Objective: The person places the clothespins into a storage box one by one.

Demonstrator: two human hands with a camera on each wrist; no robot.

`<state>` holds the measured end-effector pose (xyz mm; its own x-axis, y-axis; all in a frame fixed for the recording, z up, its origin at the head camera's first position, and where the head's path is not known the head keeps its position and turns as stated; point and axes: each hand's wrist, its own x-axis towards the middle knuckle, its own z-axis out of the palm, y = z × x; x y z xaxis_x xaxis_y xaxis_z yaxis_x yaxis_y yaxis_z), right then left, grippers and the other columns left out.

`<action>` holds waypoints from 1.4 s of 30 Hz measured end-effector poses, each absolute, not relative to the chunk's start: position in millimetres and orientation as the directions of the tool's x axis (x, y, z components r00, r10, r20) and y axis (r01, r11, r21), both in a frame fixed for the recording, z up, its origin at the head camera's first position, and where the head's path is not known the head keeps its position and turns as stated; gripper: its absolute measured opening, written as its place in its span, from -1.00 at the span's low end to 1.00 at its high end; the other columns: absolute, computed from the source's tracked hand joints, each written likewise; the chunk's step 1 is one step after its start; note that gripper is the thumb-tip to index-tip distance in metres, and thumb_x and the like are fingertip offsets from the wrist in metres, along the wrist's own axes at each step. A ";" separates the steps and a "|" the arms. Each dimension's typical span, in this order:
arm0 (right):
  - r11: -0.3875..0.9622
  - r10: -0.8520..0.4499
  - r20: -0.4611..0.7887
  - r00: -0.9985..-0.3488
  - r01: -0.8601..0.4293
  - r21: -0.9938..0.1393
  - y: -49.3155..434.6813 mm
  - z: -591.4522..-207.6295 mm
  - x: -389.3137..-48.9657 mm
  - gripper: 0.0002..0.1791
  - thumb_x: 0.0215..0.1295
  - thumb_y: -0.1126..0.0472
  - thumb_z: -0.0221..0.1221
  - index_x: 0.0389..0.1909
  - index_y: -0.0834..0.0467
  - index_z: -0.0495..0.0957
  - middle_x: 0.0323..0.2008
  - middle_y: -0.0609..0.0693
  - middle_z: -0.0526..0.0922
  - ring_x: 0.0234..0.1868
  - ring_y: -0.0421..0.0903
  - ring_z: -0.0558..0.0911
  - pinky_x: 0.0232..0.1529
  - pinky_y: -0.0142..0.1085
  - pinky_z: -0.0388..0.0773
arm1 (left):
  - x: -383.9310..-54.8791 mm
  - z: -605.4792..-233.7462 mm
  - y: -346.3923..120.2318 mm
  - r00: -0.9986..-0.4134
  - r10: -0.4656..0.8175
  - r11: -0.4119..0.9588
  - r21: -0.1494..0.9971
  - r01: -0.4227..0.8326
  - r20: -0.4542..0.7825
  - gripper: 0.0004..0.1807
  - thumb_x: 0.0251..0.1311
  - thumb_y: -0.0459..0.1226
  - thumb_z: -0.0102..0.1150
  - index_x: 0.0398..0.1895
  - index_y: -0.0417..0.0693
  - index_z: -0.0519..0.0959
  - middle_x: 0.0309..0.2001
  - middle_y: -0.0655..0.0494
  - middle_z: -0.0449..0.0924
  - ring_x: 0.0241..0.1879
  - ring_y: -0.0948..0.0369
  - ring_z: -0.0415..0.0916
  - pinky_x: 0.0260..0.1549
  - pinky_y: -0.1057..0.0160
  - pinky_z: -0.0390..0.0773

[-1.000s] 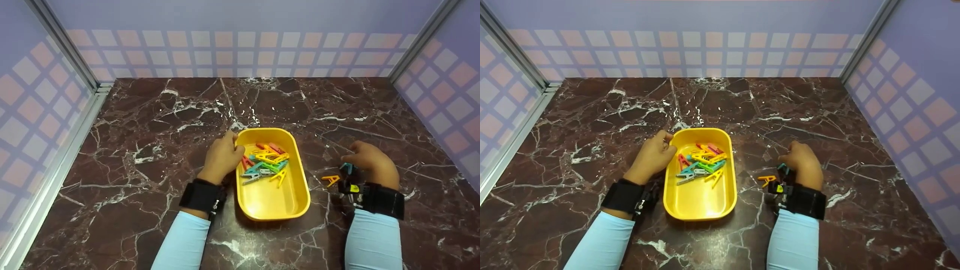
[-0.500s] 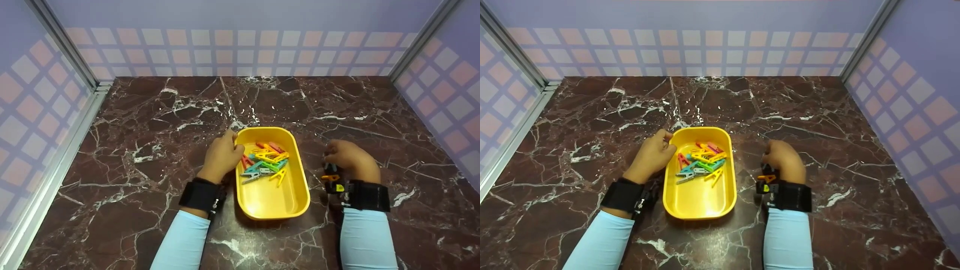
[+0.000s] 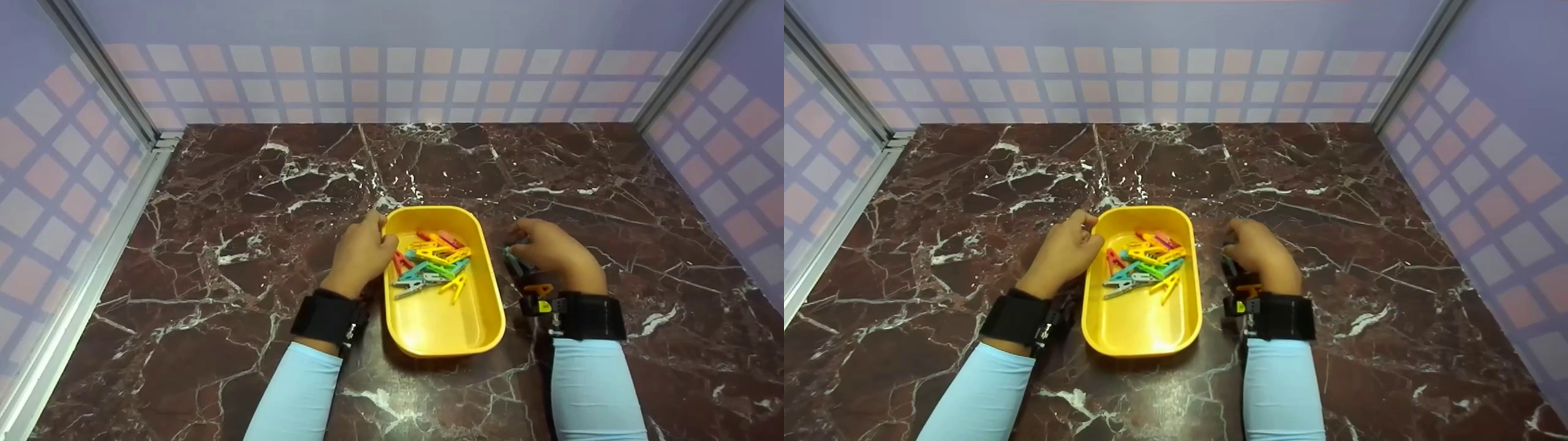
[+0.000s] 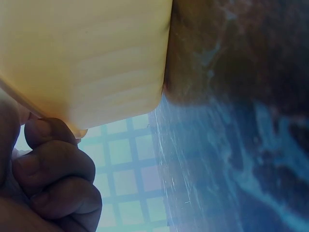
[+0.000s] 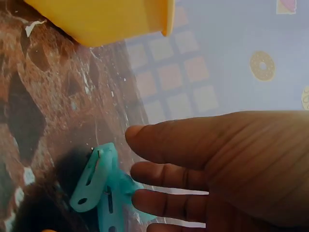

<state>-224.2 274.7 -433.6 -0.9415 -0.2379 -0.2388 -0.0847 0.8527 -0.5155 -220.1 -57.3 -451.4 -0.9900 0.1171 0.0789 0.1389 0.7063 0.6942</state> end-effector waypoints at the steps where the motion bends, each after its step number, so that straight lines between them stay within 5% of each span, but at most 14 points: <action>1: 0.853 -0.235 -0.238 -0.942 -0.082 -0.516 275.3 -432.3 -223.7 -0.62 0.36 0.22 0.15 0.15 0.28 0.48 0.04 0.27 0.58 -0.01 0.19 0.58 -0.01 0.11 0.52 | -220.2 -451.2 -57.2 -0.990 0.118 0.706 0.695 0.138 0.077 -0.73 0.26 -0.20 0.10 -0.01 -0.09 0.49 -0.45 0.06 0.57 -0.49 0.11 0.51 -0.48 0.17 0.49; 12: 0.881 -0.201 -0.360 -0.911 -0.007 -0.474 277.6 -431.5 -221.1 -0.66 0.17 0.29 0.21 -0.03 0.28 0.50 -0.23 0.13 0.60 -0.28 0.03 0.56 -0.25 -0.13 0.53 | -220.9 -451.8 -57.8 -0.989 0.121 0.700 0.700 0.142 0.080 -0.69 0.25 -0.20 0.09 0.02 -0.09 0.50 -0.49 0.05 0.53 -0.51 0.10 0.48 -0.50 0.15 0.45; 25: 0.887 -0.258 -0.307 -0.916 -0.099 -0.452 268.6 -432.2 -222.6 -0.78 0.13 0.31 0.23 -0.18 0.23 0.50 -0.33 0.09 0.57 -0.35 0.02 0.51 -0.33 -0.15 0.47 | -219.7 -450.1 -57.2 -0.989 0.118 0.705 0.694 0.143 0.084 -0.74 0.26 -0.20 0.10 -0.03 -0.08 0.49 -0.48 0.07 0.55 -0.50 0.11 0.50 -0.48 0.16 0.48; 33: 0.908 -0.246 -0.321 -0.915 -0.102 -0.407 264.0 -429.8 -221.1 -0.83 0.32 0.18 0.19 -0.20 0.19 0.49 -0.36 0.07 0.57 -0.37 0.02 0.51 -0.34 -0.15 0.45 | -219.4 -449.6 -57.1 -0.989 0.120 0.705 0.695 0.142 0.080 -0.74 0.27 -0.20 0.10 -0.02 -0.07 0.49 -0.49 0.06 0.55 -0.52 0.11 0.51 -0.49 0.16 0.48; 42: 0.888 -0.250 -0.244 -0.937 -0.121 -0.443 259.6 -410.1 -214.0 -0.83 0.23 0.35 0.16 -0.15 0.26 0.55 -0.30 0.11 0.59 -0.33 0.04 0.50 -0.28 -0.11 0.46 | -218.8 -450.3 -57.7 -0.988 0.115 0.719 0.677 0.155 0.104 -0.72 0.24 -0.20 0.09 -0.02 -0.08 0.50 -0.45 0.03 0.56 -0.48 0.07 0.50 -0.47 0.12 0.47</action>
<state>-214.0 259.6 -410.1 -0.9370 -0.2498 -0.2443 -0.1213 0.8882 -0.4432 -218.8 -57.7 -450.3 -0.9879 0.1152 0.1040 0.1552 0.7190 0.6774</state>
